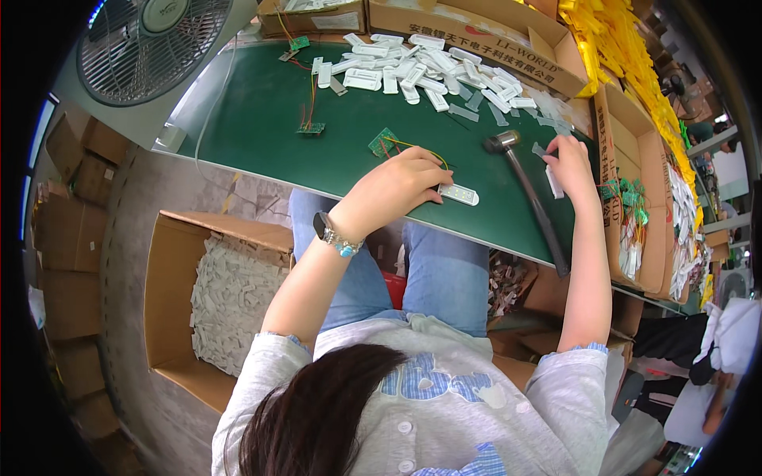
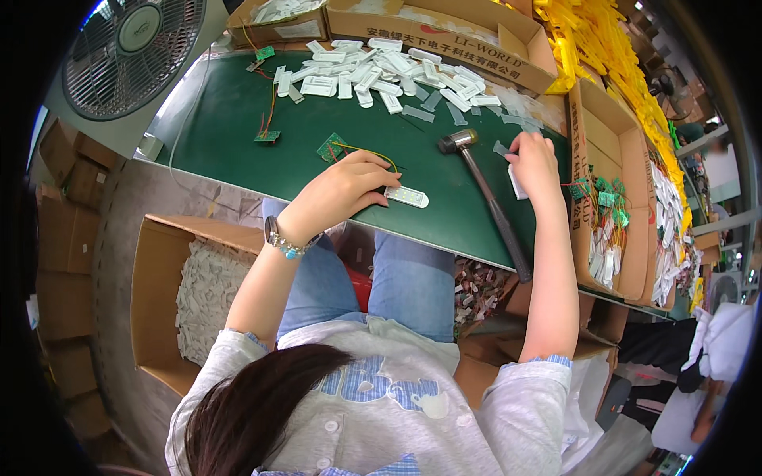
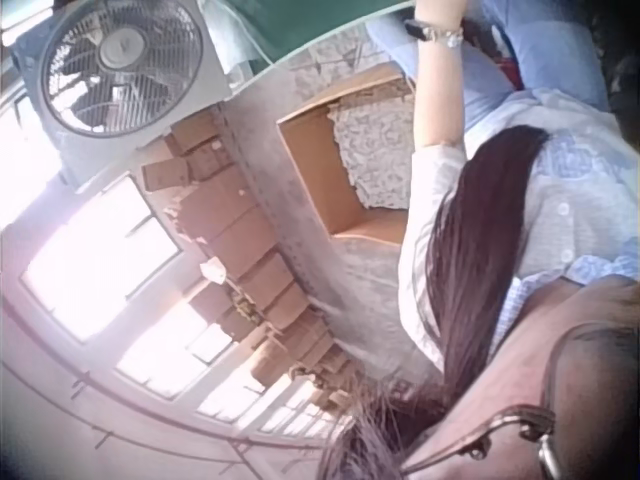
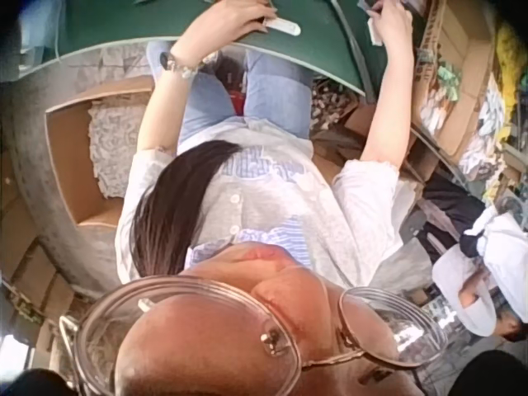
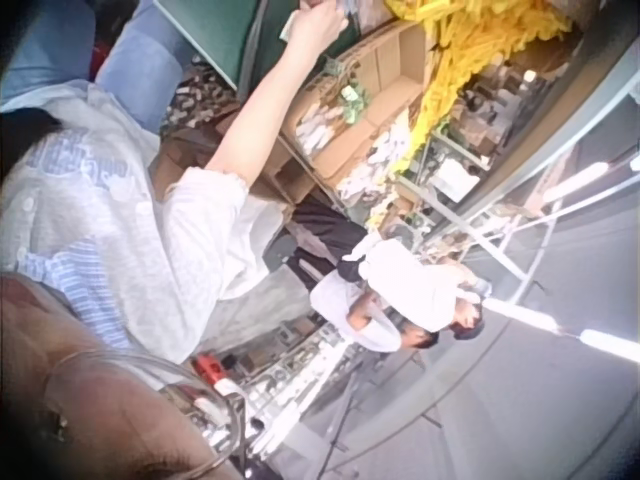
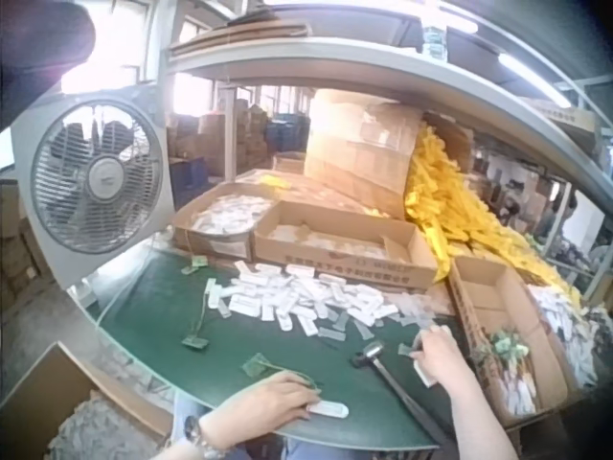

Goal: The person assembles LED light modules by inserting circuit boards into plastic casings, attaching plastic covers, tapping them with a hammer, and placing the assembled units into a cardboard box.

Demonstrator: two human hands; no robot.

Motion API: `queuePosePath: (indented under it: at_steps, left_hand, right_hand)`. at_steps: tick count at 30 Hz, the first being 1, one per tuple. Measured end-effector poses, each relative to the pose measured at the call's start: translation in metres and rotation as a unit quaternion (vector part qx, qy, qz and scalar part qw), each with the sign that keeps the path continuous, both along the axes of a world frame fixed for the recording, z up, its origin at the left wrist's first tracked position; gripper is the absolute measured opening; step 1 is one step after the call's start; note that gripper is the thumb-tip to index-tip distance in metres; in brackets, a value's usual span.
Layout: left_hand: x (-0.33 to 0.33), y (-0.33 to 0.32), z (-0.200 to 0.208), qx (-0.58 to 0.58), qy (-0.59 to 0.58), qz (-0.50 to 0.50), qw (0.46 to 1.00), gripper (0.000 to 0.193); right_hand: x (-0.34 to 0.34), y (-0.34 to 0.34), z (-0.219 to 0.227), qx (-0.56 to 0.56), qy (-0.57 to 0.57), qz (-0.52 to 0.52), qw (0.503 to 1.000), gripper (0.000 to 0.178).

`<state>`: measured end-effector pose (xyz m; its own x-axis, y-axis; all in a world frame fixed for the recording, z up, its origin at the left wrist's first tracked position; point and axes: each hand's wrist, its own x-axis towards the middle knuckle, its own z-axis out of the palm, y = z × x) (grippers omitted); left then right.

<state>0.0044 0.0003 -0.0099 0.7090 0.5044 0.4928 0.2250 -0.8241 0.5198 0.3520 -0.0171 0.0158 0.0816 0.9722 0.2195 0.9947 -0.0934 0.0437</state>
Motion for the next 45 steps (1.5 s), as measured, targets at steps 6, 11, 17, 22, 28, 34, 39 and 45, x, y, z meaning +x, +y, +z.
queuePosePath:
  at_steps: [6,11,17,22,28,34,39,45]
  left_hand:
    - [-0.003,0.001,-0.003,0.006,-0.002,0.0,1.0,0.026]
    - [-0.001,-0.006,0.002,-0.044,0.0,0.039,0.998,0.038]
    - [-0.001,-0.005,0.003,-0.031,0.008,0.035,0.999,0.044]
    - [-0.003,-0.007,0.002,-0.061,0.004,0.047,0.997,0.049]
    - [-0.001,-0.007,0.003,-0.058,-0.007,0.044,0.997,0.046]
    - [-0.002,-0.007,0.004,-0.067,-0.016,0.033,0.997,0.043]
    - [-0.002,-0.005,0.003,-0.006,-0.005,0.029,1.0,0.036]
    - [0.0,-0.003,0.002,0.026,-0.006,0.012,1.0,0.031]
  right_hand:
    - [-0.043,-0.019,0.007,0.08,0.175,0.002,0.981,0.016]
    - [-0.107,-0.077,0.011,0.191,0.001,0.213,0.958,0.011]
    - [-0.113,-0.093,-0.016,0.158,0.121,0.186,0.962,0.025]
    - [-0.131,-0.086,-0.003,0.163,0.246,0.197,0.935,0.029]
    - [-0.149,-0.071,-0.008,0.122,0.232,0.272,0.926,0.036]
    - [-0.147,-0.068,-0.01,0.096,0.222,0.273,0.931,0.035]
    - [-0.149,-0.069,-0.01,0.093,0.234,0.27,0.929,0.035]
    - [-0.147,-0.072,-0.007,0.085,0.189,0.268,0.941,0.035]
